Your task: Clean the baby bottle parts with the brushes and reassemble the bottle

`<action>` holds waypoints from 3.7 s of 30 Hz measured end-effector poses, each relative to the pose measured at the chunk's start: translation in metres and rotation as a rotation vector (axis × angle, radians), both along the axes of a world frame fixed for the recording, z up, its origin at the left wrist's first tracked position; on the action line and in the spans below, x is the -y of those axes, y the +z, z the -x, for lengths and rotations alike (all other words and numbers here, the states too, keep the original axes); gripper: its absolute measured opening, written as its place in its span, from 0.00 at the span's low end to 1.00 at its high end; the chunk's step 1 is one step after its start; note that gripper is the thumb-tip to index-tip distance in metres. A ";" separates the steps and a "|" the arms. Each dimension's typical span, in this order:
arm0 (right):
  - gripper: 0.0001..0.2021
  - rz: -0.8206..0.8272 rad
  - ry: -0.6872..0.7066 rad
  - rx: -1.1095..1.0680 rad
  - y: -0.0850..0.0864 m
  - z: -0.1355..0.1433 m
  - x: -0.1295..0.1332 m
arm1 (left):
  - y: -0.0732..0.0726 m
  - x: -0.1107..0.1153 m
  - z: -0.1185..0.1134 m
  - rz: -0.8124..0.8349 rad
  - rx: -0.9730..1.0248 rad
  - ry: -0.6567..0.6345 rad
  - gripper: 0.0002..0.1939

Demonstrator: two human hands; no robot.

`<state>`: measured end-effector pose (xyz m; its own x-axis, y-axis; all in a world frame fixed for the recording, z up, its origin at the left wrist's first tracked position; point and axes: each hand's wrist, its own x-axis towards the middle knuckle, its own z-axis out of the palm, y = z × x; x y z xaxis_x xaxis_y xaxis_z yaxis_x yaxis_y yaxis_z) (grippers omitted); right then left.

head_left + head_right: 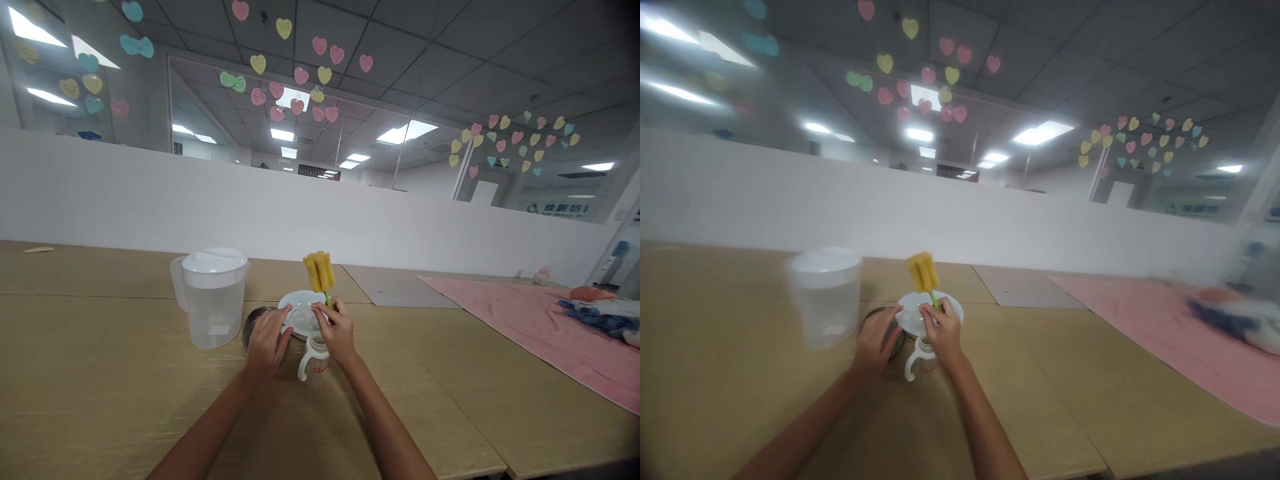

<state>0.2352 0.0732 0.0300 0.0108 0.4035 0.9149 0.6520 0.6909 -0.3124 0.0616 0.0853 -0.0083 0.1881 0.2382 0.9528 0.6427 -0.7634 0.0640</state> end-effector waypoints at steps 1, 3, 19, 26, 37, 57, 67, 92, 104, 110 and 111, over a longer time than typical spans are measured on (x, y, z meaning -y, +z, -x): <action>0.09 0.004 0.016 0.011 -0.001 0.002 0.001 | 0.001 0.001 -0.001 0.005 -0.003 -0.003 0.20; 0.09 0.003 0.038 0.028 -0.001 0.005 0.002 | 0.002 0.001 -0.002 0.020 0.004 -0.016 0.18; 0.13 0.027 -0.039 0.066 -0.006 0.002 0.007 | -0.002 -0.009 0.006 0.424 0.446 -0.038 0.14; 0.09 -0.015 0.028 0.018 -0.008 -0.008 0.003 | -0.002 -0.011 0.008 0.528 0.568 -0.075 0.17; 0.08 0.133 -0.130 0.132 -0.008 -0.020 0.000 | 0.001 -0.008 0.006 0.576 0.641 -0.116 0.17; 0.08 0.053 -0.297 0.243 -0.015 -0.022 -0.007 | 0.001 -0.006 0.006 0.234 0.510 -0.093 0.11; 0.10 -0.079 -0.281 0.377 -0.019 -0.025 -0.010 | 0.003 -0.006 0.004 0.181 0.472 -0.069 0.07; 0.14 0.292 -0.656 -0.107 -0.011 -0.022 -0.010 | -0.004 -0.004 0.003 0.315 0.486 -0.117 0.08; 0.11 -0.027 -0.381 0.273 -0.021 -0.025 -0.014 | 0.000 -0.008 0.005 0.407 0.659 -0.070 0.13; 0.12 0.276 -0.569 -0.004 -0.016 -0.025 -0.013 | -0.002 -0.015 0.010 0.421 0.587 -0.059 0.08; 0.12 0.365 -0.592 -0.061 -0.014 -0.026 -0.013 | -0.003 -0.017 0.012 0.425 0.555 -0.053 0.08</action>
<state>0.2613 0.0861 0.0157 0.3708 0.5954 0.7128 0.8606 0.0683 -0.5047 0.0498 0.1019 -0.0111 -0.2775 0.6155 0.7377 0.3911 -0.6290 0.6719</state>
